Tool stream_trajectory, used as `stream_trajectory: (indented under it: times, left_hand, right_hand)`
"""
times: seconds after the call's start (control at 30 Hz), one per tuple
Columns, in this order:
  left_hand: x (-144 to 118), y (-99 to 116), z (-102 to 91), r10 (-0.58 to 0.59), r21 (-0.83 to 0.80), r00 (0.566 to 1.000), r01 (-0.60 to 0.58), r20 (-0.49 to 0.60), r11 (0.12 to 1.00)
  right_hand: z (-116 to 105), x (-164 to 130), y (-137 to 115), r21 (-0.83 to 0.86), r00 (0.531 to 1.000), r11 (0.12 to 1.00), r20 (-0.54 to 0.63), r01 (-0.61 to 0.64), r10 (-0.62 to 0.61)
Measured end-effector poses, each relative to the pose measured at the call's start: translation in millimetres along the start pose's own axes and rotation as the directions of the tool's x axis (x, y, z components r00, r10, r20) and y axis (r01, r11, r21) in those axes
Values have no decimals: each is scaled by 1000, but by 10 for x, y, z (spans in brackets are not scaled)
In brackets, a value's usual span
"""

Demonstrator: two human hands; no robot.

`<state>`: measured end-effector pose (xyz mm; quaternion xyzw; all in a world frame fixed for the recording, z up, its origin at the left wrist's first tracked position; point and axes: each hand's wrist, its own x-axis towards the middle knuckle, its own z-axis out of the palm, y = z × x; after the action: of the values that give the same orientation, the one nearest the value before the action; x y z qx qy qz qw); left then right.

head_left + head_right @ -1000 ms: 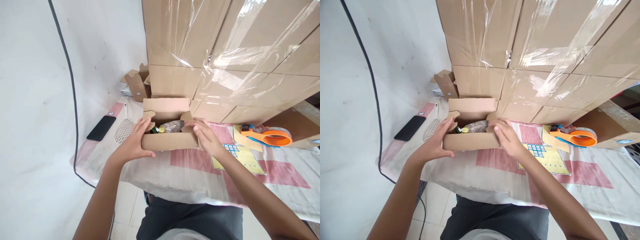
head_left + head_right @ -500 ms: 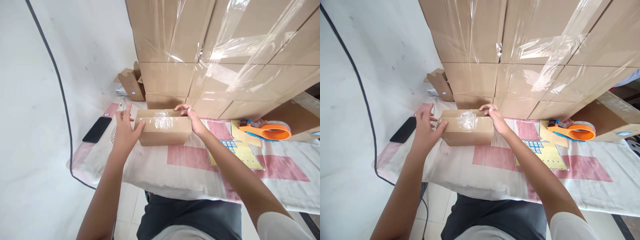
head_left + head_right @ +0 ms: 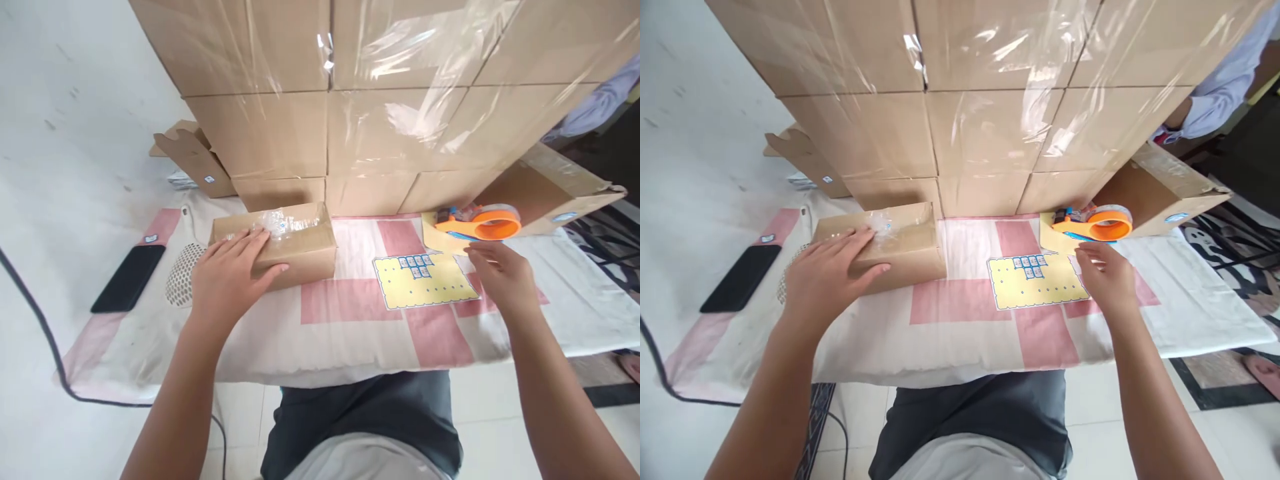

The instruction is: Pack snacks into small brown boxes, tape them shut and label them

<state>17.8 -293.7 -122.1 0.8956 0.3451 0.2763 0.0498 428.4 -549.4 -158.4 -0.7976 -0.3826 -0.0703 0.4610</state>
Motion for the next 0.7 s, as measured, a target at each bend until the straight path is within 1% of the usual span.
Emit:
stream_trajectory:
  times: [0.07,0.13,0.17,0.2,0.23,0.27,0.3,0.33,0.37,0.43,0.5,0.57,0.63,0.7]
  left_hand:
    - [15,-8,-1,-2,5,1000,2,11,1000]
    - [8,0,1,10,22,1000,-10,10,1000]
    - [2,5,2,18,37,1000,-18,4,999]
    - [-5,9,5,26,57,1000,-26,-2,998]
    - [-10,11,8,35,80,999,-34,-6,996]
    - [-12,10,12,45,107,999,-44,-11,993]
    - [-12,7,16,58,136,998,-54,-19,989]
    - [-11,3,21,72,163,997,-67,-28,984]
    - [-8,-1,25,85,186,996,-77,-38,979]
    - [-6,-6,34,110,214,992,-94,-63,972]
    - [-13,-2,39,135,220,988,-115,-80,969]
    - [-34,11,37,161,220,984,-140,-80,965]
    - [-63,25,25,176,220,983,-158,-61,963]
    - [-88,32,6,183,215,982,-170,-42,962]
  right_hand:
    - [-99,26,248,52,998,998,-50,33,-31]
    - [-59,145,372,157,998,987,-60,44,-34]
    - [1,242,405,212,998,977,-54,-9,21]
    - [76,361,429,255,992,962,-53,-94,111]
    - [157,496,449,286,974,939,-61,-192,218]
    - [236,636,468,293,938,908,-83,-300,336]
    - [307,772,486,291,901,883,-125,-368,416]
    - [364,893,499,276,866,866,-172,-416,470]
    - [406,991,503,261,845,866,-225,-427,484]
    - [448,1089,457,239,840,888,-301,-392,452]
    - [455,1043,314,225,860,915,-325,-334,394]
    - [455,874,68,250,910,943,-298,-219,290]
    - [468,643,-249,319,963,946,-235,-50,130]
    - [499,415,-582,372,983,923,-180,93,-26]
